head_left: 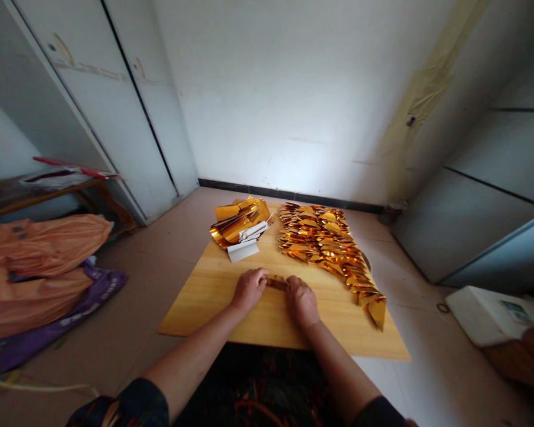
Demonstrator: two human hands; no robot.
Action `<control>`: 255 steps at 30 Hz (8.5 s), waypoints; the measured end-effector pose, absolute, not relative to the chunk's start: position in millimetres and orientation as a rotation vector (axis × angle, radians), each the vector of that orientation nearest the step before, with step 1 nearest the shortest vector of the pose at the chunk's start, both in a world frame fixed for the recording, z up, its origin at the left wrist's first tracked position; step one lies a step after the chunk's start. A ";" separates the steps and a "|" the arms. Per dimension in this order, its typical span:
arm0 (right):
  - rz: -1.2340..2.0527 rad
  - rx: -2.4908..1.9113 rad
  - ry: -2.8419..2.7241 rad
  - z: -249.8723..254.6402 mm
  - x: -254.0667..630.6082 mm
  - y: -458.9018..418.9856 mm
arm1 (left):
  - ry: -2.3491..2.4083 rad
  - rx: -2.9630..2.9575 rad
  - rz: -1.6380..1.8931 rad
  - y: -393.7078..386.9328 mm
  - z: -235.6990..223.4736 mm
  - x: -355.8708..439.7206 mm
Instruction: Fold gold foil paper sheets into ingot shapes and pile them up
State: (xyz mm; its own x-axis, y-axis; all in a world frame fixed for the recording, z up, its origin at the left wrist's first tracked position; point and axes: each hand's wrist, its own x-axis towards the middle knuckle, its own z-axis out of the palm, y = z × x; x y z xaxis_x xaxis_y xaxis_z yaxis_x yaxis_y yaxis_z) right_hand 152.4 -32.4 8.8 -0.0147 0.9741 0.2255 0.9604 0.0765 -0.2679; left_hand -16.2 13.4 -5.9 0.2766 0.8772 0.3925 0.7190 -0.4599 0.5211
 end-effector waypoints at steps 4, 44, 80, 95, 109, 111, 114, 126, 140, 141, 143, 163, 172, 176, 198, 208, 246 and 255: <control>0.025 -1.955 -1.988 7.2 149.8 -31.3 | 1.576 2.297 0.897 9.6 -0.3 -12.5; 0.116 -1.939 -2.116 12.0 157.2 -28.9 | 1.515 2.543 0.427 11.1 22.7 -12.8; 0.348 -1.490 -2.060 7.9 198.6 -7.6 | 1.125 2.881 0.505 4.0 20.1 -15.0; 0.605 -1.556 -2.052 30.1 175.9 11.9 | 1.123 2.868 0.396 -0.8 21.9 -2.8; 0.583 -1.656 -2.231 33.3 173.2 9.9 | 1.084 2.763 0.575 -7.0 15.1 -21.1; 0.588 -1.639 -2.238 33.0 173.6 8.9 | 1.065 2.755 0.605 -8.5 12.1 -24.0; 0.590 -1.668 -2.252 33.9 173.0 8.2 | 1.049 2.746 0.620 -11.0 9.1 -28.3; 0.483 -1.804 -2.251 31.1 163.7 8.4 | 1.052 2.682 0.655 -14.4 10.7 -30.4; 0.669 -1.743 -2.149 33.2 168.3 13.4 | 1.050 2.689 0.673 -13.6 11.0 -32.0; 0.688 -1.737 -2.136 33.6 169.1 13.8 | 1.050 2.690 0.677 -13.7 11.0 -31.9; 0.727 -1.732 -2.111 34.0 170.8 14.5 | 1.047 2.695 0.680 -14.1 11.3 -31.7; 0.575 -1.732 -2.141 22.5 176.5 19.1 | 1.075 2.676 0.730 -15.8 14.7 -30.1; 0.536 -1.580 -2.209 17.6 187.8 10.2 | 1.229 2.573 0.766 -3.8 10.9 -9.5; 0.529 -1.554 -2.231 15.2 190.1 9.0 | 1.223 2.575 0.794 -0.1 4.1 -10.3; 0.316 -1.672 -2.150 18.2 173.5 -3.7 | 1.483 2.641 0.715 6.8 7.8 6.3; 0.029 -1.700 -2.181 2.1 158.8 1.0 | 1.501 2.347 0.939 15.3 -2.5 3.5; -0.003 -1.756 -2.152 0.4 159.7 0.8 | 1.515 2.082 0.887 22.8 -3.7 4.9; -0.003 -1.708 -2.087 5.5 159.7 -2.6 | 1.449 1.960 0.985 19.2 -0.8 1.9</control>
State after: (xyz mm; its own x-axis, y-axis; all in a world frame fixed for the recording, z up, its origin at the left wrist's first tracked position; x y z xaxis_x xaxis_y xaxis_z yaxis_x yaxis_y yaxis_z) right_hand 159.7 -2.6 5.5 -0.1394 0.9321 0.3344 0.9331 0.2367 -0.2706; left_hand 1.9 19.2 -0.8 0.1688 0.9528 0.2523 0.5853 -0.3029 0.7521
